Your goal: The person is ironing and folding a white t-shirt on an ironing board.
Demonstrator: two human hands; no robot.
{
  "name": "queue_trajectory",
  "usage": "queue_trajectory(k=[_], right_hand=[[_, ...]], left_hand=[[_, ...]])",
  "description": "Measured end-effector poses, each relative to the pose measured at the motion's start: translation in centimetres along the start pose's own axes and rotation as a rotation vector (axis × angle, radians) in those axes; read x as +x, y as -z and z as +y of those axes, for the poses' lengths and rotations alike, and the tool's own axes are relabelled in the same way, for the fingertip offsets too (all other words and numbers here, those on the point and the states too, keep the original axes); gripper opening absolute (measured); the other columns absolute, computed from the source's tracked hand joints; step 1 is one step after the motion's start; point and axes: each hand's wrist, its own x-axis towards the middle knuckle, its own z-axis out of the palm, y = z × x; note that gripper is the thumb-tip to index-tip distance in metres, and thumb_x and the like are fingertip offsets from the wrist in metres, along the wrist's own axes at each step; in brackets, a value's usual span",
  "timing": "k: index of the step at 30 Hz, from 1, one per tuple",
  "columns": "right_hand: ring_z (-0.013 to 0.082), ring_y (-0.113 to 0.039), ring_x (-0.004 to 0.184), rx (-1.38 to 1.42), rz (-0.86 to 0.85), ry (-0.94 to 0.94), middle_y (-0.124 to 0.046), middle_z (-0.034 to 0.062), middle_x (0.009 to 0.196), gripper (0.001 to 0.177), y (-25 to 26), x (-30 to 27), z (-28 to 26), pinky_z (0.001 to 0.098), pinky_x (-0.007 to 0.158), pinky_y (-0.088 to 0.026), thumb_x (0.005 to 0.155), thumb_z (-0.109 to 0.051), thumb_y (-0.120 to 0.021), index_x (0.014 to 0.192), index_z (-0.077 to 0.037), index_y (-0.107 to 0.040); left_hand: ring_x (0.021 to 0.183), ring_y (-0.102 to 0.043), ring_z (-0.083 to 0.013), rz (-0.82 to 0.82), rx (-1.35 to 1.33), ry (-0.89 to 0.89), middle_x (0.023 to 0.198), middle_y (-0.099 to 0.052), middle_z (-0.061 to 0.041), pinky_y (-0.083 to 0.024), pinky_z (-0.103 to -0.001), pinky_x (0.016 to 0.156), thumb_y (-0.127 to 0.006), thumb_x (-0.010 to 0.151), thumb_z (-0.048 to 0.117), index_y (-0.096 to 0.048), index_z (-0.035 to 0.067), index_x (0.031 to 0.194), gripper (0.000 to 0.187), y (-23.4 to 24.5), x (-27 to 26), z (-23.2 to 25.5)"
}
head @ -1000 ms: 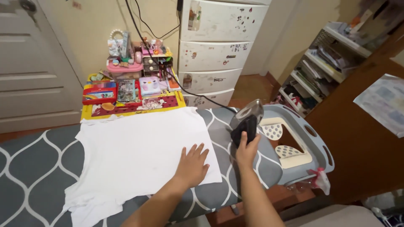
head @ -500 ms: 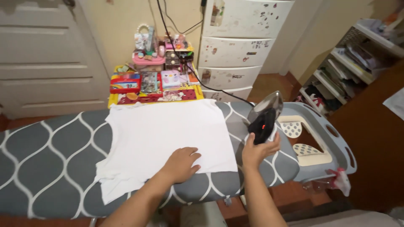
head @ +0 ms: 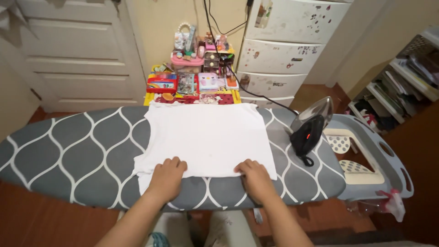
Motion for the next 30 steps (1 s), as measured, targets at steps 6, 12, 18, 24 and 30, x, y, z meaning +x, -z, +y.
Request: queue_trajectory(k=[6, 12, 18, 24, 30], right_hand=[[0.0312, -0.063, 0.095, -0.098, -0.002, -0.116, -0.069, 0.0072, 0.092, 0.024, 1.3, 0.9, -0.9, 0.0416, 0.083, -0.052, 0.072, 0.003, -0.067, 0.089, -0.013, -0.072], [0.0342, -0.065, 0.100, -0.086, -0.162, -0.201, -0.073, 0.0116, 0.099, 0.024, 3.0, 0.6, 0.2, 0.0422, 0.087, -0.052, 0.077, 0.001, -0.062, 0.094, -0.011, -0.075], [0.0304, -0.071, 0.095, 0.002, -0.484, -0.295, -0.076, 0.0136, 0.098, 0.021, 4.5, -1.0, 1.3, 0.0375, 0.085, -0.054, 0.082, -0.004, -0.064, 0.098, -0.010, -0.075], [0.0210, -0.072, 0.086, 0.045, -0.698, -0.285, -0.077, 0.0086, 0.093, 0.021, 6.1, 0.2, 0.2, 0.0337, 0.079, -0.056, 0.079, -0.015, -0.077, 0.099, -0.009, -0.074], [0.0172, -0.071, 0.079, 0.263, -0.380, -0.174, -0.077, 0.0067, 0.090, 0.023, 0.6, 8.3, -1.5, 0.0314, 0.075, -0.058, 0.089, -0.021, -0.072, 0.109, -0.009, -0.074]], left_hand=[[0.101, -0.060, -0.0338, -0.019, 0.131, 0.113, 0.107, -0.060, -0.011, -0.052, -0.048, 0.077, -0.064, 0.075, -0.002, -0.062, 0.012, 0.107, 0.035, 0.8, -0.6, -0.7], [0.107, -0.062, -0.0339, -0.271, -0.029, 0.181, 0.114, -0.064, -0.009, -0.053, -0.045, 0.087, -0.062, 0.078, -0.002, -0.064, 0.016, 0.112, 0.039, 4.3, -1.1, 0.8], [0.109, -0.064, -0.0347, -0.502, -0.122, 0.097, 0.114, -0.067, -0.013, -0.052, -0.042, 0.091, -0.068, 0.073, -0.001, -0.065, 0.013, 0.113, 0.042, 5.5, -2.4, 1.8], [0.106, -0.063, -0.0296, -0.665, -0.292, 0.005, 0.112, -0.066, -0.010, -0.052, -0.039, 0.089, -0.072, 0.071, 0.004, -0.062, 0.012, 0.121, 0.052, 5.3, -2.6, 0.5], [0.086, -0.067, -0.0202, -0.238, -0.592, 0.296, 0.094, -0.072, -0.006, -0.055, -0.035, 0.078, -0.072, 0.087, 0.029, -0.069, 0.014, 0.119, 0.036, 3.1, 2.0, -6.0]])
